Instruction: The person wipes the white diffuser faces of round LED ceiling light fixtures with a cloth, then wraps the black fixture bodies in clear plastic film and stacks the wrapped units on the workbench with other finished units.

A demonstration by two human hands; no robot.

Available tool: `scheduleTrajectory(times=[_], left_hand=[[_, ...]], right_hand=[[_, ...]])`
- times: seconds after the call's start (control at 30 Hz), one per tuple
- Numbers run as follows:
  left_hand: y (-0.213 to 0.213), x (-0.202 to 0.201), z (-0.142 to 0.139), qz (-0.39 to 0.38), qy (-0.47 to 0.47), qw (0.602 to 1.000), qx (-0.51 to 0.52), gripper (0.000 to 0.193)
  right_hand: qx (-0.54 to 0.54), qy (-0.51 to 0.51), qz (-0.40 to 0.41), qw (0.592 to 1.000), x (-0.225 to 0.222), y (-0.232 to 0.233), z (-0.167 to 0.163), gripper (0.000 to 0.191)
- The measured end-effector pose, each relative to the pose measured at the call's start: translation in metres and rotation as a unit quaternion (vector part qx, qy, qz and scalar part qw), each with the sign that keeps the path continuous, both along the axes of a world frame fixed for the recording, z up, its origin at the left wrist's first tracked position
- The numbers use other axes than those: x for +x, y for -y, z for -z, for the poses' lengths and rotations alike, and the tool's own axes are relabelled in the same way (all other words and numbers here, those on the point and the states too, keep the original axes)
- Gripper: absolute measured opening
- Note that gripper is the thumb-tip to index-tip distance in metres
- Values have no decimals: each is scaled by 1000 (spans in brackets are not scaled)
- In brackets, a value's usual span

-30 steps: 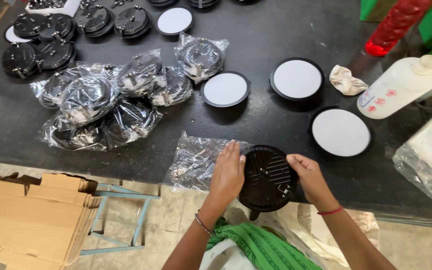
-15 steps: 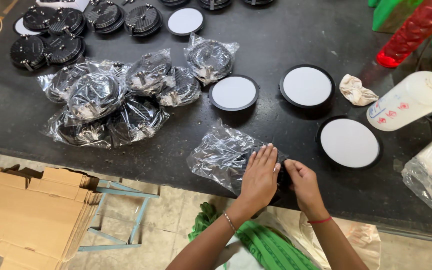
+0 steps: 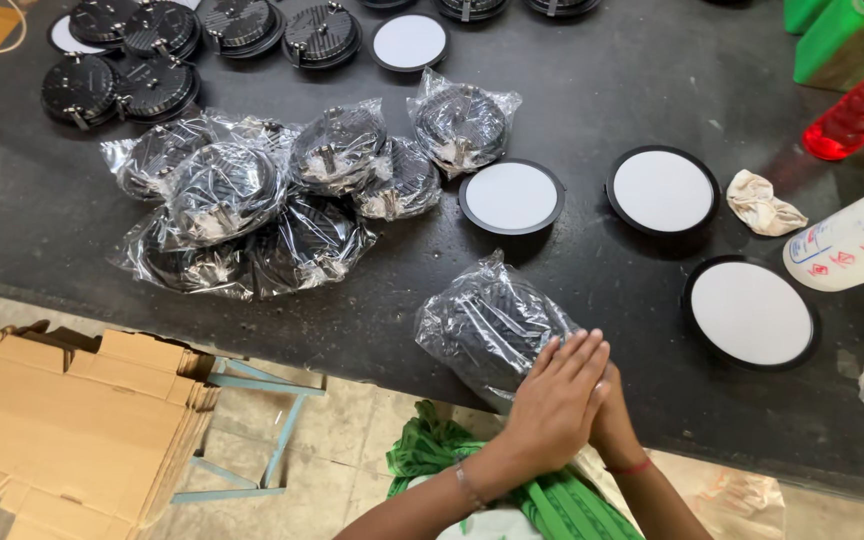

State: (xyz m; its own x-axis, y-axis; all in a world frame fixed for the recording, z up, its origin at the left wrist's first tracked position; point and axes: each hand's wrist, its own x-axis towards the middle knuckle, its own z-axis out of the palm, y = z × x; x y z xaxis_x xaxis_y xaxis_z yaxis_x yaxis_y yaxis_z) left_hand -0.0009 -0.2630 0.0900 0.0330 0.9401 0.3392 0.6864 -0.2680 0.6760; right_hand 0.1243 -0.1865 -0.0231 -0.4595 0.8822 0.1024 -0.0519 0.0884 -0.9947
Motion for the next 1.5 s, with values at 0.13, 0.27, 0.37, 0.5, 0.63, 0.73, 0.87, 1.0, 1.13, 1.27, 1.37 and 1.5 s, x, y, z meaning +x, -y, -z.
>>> scheduleTrajectory(times=[0.13, 0.27, 0.37, 0.5, 0.63, 0.73, 0.87, 1.0, 1.13, 1.27, 1.37, 1.5], left_hand=[[26, -55, -11, 93, -59, 994, -9, 81], [38, -129, -1, 59, -158, 980, -110, 110], [25, -141, 23, 66, -200, 977, -24, 99], [-1, -118, 52, 67, -189, 970, 137, 46], [-11, -118, 47, 50, -23, 990, 127, 17], [-14, -132, 22, -19, 218, 976, 7, 25], [-34, -170, -8, 24, 458, 886, -70, 24], [-50, -185, -9, 99, 663, 708, -223, 25], [-51, -177, 0, 92, 663, 722, -175, 29], [-54, -173, -4, 9, 567, 815, -120, 28], [-58, -172, -10, 7, 435, 900, -7, 45], [-67, -170, -9, -12, 308, 948, 82, 17]], right_hand=[[-102, 25, 29, 994, -28, -4, -3, 31], [-161, 64, 82, 982, -49, -10, -11, 33], [-161, 61, 120, 978, -55, -13, -14, 34], [-158, 91, 125, 975, -52, -18, -26, 27], [-73, 156, 117, 978, -21, -21, -64, 22], [-30, 42, 212, 976, 6, -27, -98, 22], [-20, 57, 147, 987, -10, -53, -109, 29], [-179, 91, -91, 975, -50, -66, -99, 44], [-104, 121, -233, 959, -64, -76, -100, 48], [-111, 115, -286, 945, -72, -97, -104, 43], [-176, 123, -303, 928, -78, -111, -103, 44], [-182, 128, -333, 916, -80, -120, -104, 45]])
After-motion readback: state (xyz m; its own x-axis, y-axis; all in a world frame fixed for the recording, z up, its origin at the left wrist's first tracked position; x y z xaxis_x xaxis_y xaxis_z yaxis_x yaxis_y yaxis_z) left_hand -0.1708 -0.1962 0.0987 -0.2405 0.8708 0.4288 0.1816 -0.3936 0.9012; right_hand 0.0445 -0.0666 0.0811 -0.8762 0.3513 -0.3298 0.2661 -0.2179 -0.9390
